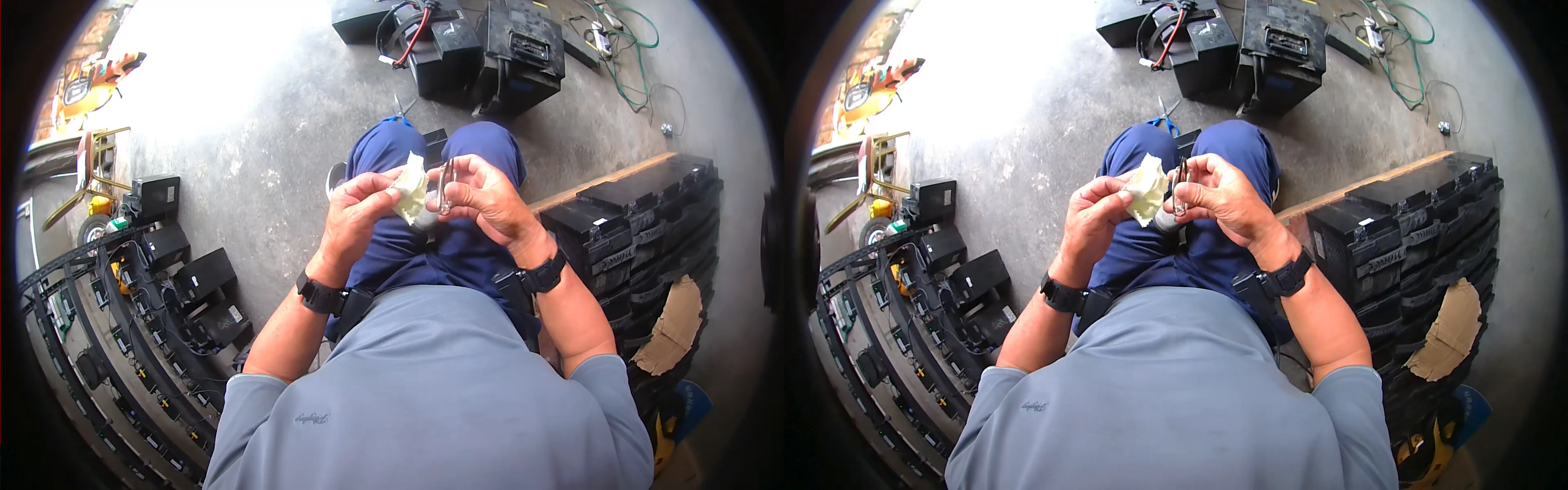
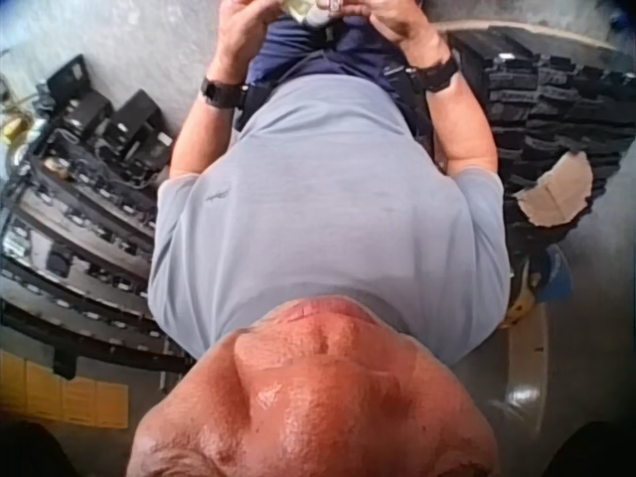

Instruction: Inspecting, cleaning, and repairing electrical battery packs in a workshop.

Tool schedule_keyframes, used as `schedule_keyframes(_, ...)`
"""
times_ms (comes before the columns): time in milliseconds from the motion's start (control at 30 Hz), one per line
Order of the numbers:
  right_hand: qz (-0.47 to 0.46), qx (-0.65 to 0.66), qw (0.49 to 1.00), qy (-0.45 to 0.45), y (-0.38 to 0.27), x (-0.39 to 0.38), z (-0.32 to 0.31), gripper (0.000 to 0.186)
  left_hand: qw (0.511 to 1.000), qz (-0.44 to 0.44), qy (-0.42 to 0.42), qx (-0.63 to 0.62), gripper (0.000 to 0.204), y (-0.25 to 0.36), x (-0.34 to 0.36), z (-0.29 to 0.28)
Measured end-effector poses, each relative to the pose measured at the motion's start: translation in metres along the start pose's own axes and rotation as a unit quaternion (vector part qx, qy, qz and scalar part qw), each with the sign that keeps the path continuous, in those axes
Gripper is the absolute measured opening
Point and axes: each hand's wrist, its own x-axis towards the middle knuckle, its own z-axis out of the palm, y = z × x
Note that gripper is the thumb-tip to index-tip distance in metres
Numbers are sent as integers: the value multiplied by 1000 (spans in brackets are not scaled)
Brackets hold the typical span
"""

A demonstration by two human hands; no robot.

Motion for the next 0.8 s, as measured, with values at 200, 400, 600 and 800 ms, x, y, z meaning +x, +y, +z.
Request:
schedule_keyframes(200,19,70,997,-18,6,-3,-4,47,997,-30,1,-69,14,-7,4,6)
schedule_keyframes(400,-28,51,998,-3,10,0,-6,53,998,-45,-24,-27,16,-12,7,7)
schedule_keyframes(600,-47,43,998,27,4,0,-11,51,999,-20,3,26,15,-17,8,0)
schedule_keyframes(800,-26,7,999,32,14,6,-2,48,997,6,48,67,19,-10,7,12)
